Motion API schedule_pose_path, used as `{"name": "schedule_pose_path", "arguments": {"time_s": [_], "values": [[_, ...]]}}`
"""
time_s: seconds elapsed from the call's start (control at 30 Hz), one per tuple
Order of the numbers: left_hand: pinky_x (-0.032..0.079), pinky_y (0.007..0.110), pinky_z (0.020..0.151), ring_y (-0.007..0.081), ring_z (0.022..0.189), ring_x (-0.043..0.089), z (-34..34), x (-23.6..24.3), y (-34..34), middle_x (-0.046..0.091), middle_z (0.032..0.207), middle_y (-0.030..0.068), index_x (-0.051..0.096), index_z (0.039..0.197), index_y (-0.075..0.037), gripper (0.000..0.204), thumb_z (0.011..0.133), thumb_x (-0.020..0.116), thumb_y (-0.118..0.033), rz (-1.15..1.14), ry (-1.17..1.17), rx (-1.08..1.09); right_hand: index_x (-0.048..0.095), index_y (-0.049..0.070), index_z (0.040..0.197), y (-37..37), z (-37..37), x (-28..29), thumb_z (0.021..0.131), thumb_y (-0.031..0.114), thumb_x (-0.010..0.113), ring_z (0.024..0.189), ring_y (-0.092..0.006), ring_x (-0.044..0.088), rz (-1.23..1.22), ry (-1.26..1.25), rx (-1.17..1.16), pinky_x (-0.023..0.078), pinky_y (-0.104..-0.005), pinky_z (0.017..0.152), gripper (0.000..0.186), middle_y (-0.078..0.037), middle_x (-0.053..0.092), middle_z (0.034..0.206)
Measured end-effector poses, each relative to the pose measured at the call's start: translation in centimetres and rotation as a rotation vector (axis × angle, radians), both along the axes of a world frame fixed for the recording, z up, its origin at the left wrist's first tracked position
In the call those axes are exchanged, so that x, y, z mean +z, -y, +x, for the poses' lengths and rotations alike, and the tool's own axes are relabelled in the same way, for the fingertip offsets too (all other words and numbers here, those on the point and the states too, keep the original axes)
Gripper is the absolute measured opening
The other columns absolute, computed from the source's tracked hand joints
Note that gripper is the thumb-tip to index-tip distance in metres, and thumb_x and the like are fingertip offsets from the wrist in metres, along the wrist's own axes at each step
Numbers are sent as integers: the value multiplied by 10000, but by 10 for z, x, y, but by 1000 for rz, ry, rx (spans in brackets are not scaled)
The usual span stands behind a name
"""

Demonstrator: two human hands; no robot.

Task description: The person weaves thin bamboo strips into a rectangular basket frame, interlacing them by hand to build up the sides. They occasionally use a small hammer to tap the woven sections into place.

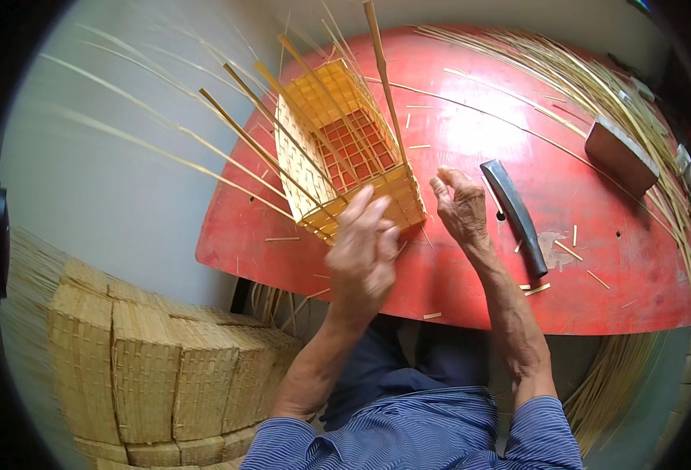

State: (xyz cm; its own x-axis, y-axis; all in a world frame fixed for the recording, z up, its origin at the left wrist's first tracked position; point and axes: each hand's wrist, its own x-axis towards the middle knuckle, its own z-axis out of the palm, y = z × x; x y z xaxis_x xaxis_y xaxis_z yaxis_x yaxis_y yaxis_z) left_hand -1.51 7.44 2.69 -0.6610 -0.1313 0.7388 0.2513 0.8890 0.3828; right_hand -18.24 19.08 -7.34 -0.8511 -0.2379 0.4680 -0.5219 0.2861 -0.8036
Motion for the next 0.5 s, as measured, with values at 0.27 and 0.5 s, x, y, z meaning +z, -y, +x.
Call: {"name": "schedule_pose_path", "arguments": {"time_s": [0.27, 0.5], "values": [[463, 377, 959, 196, 1023, 595, 11, -24, 164, 605, 1144, 110, 577, 1212, -16, 379, 1094, 389, -323, 1043, -329, 64, 443, -54, 1466, 39, -29, -16, 1064, 566, 318, 1312, -331, 536, -572, 389, 322, 400, -458, 1117, 750, -260, 557, 1391], [392, 418, 1065, 252, 1226, 499, -47, -90, 150, 544, 1275, 159, 463, 1357, 21, 548, 1073, 395, -443, 1263, -402, -61, 471, 3, 1457, 80, -35, -41, 1098, 499, 289, 1241, -251, 544, -706, 501, 354, 430, -380, 1055, 638, -171, 596, 1341]]}}
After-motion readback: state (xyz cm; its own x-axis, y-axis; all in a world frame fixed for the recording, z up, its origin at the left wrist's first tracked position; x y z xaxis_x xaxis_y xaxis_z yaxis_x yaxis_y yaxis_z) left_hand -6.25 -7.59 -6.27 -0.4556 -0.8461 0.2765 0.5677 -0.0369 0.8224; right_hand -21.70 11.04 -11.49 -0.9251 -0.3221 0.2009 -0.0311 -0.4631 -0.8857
